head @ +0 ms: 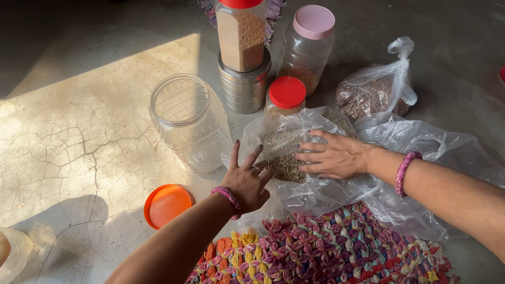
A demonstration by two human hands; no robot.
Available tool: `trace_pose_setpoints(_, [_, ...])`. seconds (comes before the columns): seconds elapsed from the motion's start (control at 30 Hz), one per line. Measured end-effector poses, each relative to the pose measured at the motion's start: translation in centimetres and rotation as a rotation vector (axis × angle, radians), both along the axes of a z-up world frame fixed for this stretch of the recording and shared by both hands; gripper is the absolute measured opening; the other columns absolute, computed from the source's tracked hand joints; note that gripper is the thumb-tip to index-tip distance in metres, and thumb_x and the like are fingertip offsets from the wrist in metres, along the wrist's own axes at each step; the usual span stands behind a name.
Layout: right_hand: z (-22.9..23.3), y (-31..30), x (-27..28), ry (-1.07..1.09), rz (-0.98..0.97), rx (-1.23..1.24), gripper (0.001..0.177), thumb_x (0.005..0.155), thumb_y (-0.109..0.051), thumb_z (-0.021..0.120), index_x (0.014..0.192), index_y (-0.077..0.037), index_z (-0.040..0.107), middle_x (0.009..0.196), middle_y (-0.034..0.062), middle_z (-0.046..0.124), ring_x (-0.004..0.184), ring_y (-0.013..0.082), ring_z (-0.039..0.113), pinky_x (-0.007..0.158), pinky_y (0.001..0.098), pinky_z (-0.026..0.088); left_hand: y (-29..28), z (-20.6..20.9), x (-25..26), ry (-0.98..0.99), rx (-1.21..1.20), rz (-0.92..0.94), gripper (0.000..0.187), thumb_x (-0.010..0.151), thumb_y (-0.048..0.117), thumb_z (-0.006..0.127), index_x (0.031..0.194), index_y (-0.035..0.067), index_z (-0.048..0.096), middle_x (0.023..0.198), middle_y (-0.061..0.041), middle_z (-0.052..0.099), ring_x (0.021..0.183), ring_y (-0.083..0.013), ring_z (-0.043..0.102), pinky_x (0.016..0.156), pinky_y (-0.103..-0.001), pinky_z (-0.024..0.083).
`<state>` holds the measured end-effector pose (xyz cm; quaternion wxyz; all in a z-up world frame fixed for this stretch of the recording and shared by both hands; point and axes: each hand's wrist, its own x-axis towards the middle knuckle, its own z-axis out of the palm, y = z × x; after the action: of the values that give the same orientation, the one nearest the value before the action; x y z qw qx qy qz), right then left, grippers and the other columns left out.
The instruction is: The person sits on a mat and transfers grains from a plastic bag into a clear plastic jar using an orange lid as a scoop. They open the bag, scoop the grains, and pour them into the jar repeatedly.
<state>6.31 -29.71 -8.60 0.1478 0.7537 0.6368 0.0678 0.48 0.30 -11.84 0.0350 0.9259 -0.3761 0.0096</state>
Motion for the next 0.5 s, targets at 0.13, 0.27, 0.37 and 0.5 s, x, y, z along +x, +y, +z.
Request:
trace_pose_setpoints(0.13, [2.1, -1.6, 0.5, 0.080, -0.230, -0.378, 0.028, 0.104, -0.040, 0.050, 0.106, -0.018, 0.067, 0.109, -0.0021, 0.064, 0.129, 0.0206, 0.049, 0.124, 0.0571, 0.009, 2.8, 1.7, 0.8, 0.088, 0.211, -0.020, 0.059, 0.100, 0.051, 0.035, 0.098, 0.010, 0.077, 0.109, -0.009, 0.074, 0.144, -0.0287, 0.038, 0.123, -0.074, -0.005])
trace_pose_setpoints(0.27, [3.4, -3.7, -0.4, 0.214, -0.415, -0.505, 0.036, 0.102, -0.046, 0.049, 0.092, -0.020, 0.072, 0.093, -0.0057, 0.068, 0.131, 0.0185, 0.046, 0.123, 0.0602, 0.003, 3.5, 2.3, 0.3, 0.174, 0.454, -0.095, 0.077, 0.103, 0.056, 0.023, 0.073, 0.012, 0.079, 0.091, -0.005, 0.076, 0.141, -0.0288, 0.040, 0.120, -0.075, -0.009])
trace_pose_setpoints(0.37, [3.0, -4.2, -0.4, 0.263, -0.459, -0.494, 0.037, 0.103, -0.046, 0.049, 0.092, -0.020, 0.073, 0.093, -0.0057, 0.068, 0.130, 0.0165, 0.048, 0.125, 0.0588, 0.003, 2.7, 1.4, -0.2, 0.159, 0.397, -0.084, 0.083, 0.101, 0.062, 0.021, 0.069, 0.013, 0.080, 0.090, -0.005, 0.075, 0.141, -0.0288, 0.039, 0.116, -0.075, -0.009])
trace_pose_setpoints(0.5, [1.7, -4.6, -0.2, 0.251, -0.455, -0.026, 0.027, 0.095, -0.041, 0.058, 0.098, -0.019, 0.073, 0.097, -0.0045, 0.070, 0.123, 0.0167, 0.053, 0.124, 0.0583, 0.009, 1.3, 0.2, 0.3, 0.182, 0.121, 0.131, 0.066, 0.105, 0.064, 0.030, 0.105, 0.015, 0.074, 0.095, -0.005, 0.078, 0.138, -0.0231, 0.048, 0.123, -0.077, -0.005])
